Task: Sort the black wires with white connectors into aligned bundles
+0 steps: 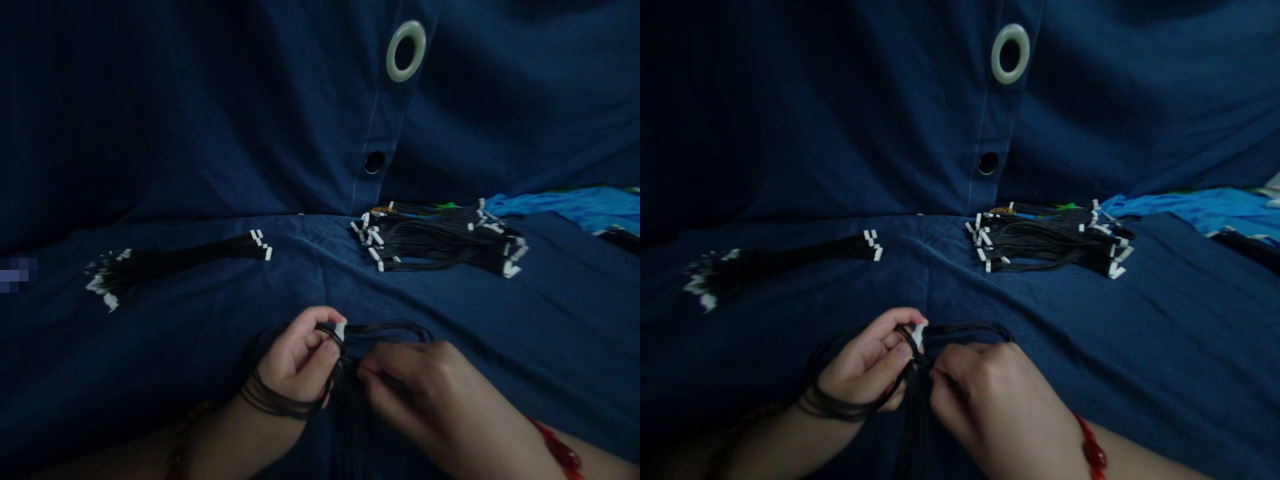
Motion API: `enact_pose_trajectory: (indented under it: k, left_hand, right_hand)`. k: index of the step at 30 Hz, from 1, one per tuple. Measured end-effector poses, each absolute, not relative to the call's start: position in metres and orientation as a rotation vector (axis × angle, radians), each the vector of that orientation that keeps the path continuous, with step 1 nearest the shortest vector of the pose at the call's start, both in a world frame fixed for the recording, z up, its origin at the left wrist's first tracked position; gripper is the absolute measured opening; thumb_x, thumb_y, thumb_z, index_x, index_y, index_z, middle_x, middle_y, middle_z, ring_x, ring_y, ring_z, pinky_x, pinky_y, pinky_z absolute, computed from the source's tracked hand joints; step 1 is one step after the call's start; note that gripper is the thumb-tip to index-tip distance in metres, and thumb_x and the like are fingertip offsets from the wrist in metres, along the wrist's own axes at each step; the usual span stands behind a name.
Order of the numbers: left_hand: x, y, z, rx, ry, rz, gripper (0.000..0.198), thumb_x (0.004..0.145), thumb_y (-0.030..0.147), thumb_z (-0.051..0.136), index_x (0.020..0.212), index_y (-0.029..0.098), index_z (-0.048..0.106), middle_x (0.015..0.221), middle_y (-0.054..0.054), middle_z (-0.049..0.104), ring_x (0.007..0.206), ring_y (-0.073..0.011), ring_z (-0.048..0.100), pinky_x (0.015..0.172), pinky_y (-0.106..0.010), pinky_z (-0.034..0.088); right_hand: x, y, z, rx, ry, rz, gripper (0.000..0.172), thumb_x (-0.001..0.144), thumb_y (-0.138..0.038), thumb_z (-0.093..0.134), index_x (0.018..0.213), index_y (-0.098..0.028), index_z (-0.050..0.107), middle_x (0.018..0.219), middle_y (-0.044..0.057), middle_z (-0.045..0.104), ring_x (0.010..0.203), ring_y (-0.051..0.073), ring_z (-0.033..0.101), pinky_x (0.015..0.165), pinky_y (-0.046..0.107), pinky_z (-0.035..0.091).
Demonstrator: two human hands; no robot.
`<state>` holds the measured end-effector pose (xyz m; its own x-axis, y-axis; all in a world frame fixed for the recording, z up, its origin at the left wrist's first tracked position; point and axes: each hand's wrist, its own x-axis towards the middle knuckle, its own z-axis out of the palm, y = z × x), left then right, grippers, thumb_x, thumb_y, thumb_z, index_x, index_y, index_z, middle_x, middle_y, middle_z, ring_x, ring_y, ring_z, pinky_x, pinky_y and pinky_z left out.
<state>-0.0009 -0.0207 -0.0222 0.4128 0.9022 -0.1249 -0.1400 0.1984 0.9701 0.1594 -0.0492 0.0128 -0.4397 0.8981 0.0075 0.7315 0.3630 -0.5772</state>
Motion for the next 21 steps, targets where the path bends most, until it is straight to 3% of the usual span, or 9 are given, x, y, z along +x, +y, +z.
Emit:
enact_pose_trajectory:
  k: [2,6,10,13,15,18,21]
  left_hand:
    - [0.0,-0.021,-0.021,1.121,0.862,0.875,0.027,0.074,0.029,0.056,0.094,0.018,0.041,0.051,0.01,0.045,0.029,-0.0008,0.032,0.029,-0.012,0.028]
    - [0.002,-0.02,-0.021,1.076,0.889,0.896,0.032,0.07,0.034,0.057,0.092,0.018,0.041,0.052,0.01,0.046,0.027,-0.0004,0.031,0.026,-0.012,0.025]
    - [0.002,-0.02,-0.024,1.042,0.901,0.907,0.032,0.069,0.033,0.058,0.092,0.019,0.041,0.053,0.009,0.047,0.027,-0.0003,0.033,0.025,-0.011,0.025]
    - [0.001,-0.019,-0.028,1.008,0.903,0.937,0.032,0.07,0.033,0.058,0.093,0.02,0.041,0.056,0.009,0.048,0.027,0.0008,0.033,0.025,-0.009,0.023]
    - [0.001,-0.018,-0.031,0.98,0.899,0.957,0.032,0.069,0.034,0.059,0.093,0.02,0.042,0.059,0.008,0.048,0.026,0.0018,0.031,0.024,-0.009,0.022]
    - [0.001,-0.017,-0.031,0.974,0.904,0.955,0.032,0.069,0.034,0.059,0.092,0.02,0.043,0.06,0.008,0.048,0.026,0.0023,0.031,0.023,-0.008,0.022]
    - [0.001,-0.017,-0.03,0.989,0.912,0.938,0.034,0.068,0.034,0.06,0.092,0.019,0.043,0.06,0.008,0.048,0.026,0.002,0.033,0.023,-0.008,0.022]
  right_hand:
    - [0.159,-0.048,0.011,-1.446,-2.2,0.857,0.018,0.081,-0.013,0.043,0.07,-0.018,0.056,0.066,-0.001,0.058,0.058,0.011,0.052,0.054,0.022,0.034]
    - [0.159,-0.041,0.007,-1.397,-1.729,1.526,0.007,0.071,-0.013,0.048,0.075,-0.017,0.053,0.058,-0.003,0.056,0.053,0.01,0.052,0.052,0.021,0.038]
    - [0.168,-0.031,0.011,-1.2,-1.33,1.96,0.019,0.072,-0.015,0.048,0.09,-0.014,0.054,0.049,-0.007,0.048,0.037,0.004,0.043,0.041,0.015,0.034]
    - [0.182,-0.026,0.02,-0.849,-1.001,2.222,0.009,0.073,-0.018,0.052,0.075,-0.014,0.06,0.045,-0.006,0.047,0.033,0.002,0.042,0.037,0.012,0.031]
    - [0.192,-0.026,0.027,-0.753,-0.982,2.2,0.008,0.072,-0.021,0.057,0.067,-0.016,0.061,0.048,-0.004,0.053,0.039,0.005,0.051,0.04,0.013,0.035]
    - [0.204,-0.027,0.039,-0.761,-1.174,1.952,0.004,0.073,-0.026,0.064,0.074,-0.023,0.065,0.054,-0.005,0.057,0.05,0.006,0.057,0.046,0.013,0.039]
    - [0.217,-0.024,0.048,-0.891,-1.502,1.32,0.013,0.079,-0.04,0.059,0.078,-0.028,0.065,0.064,-0.005,0.057,0.057,0.006,0.055,0.053,0.016,0.043]
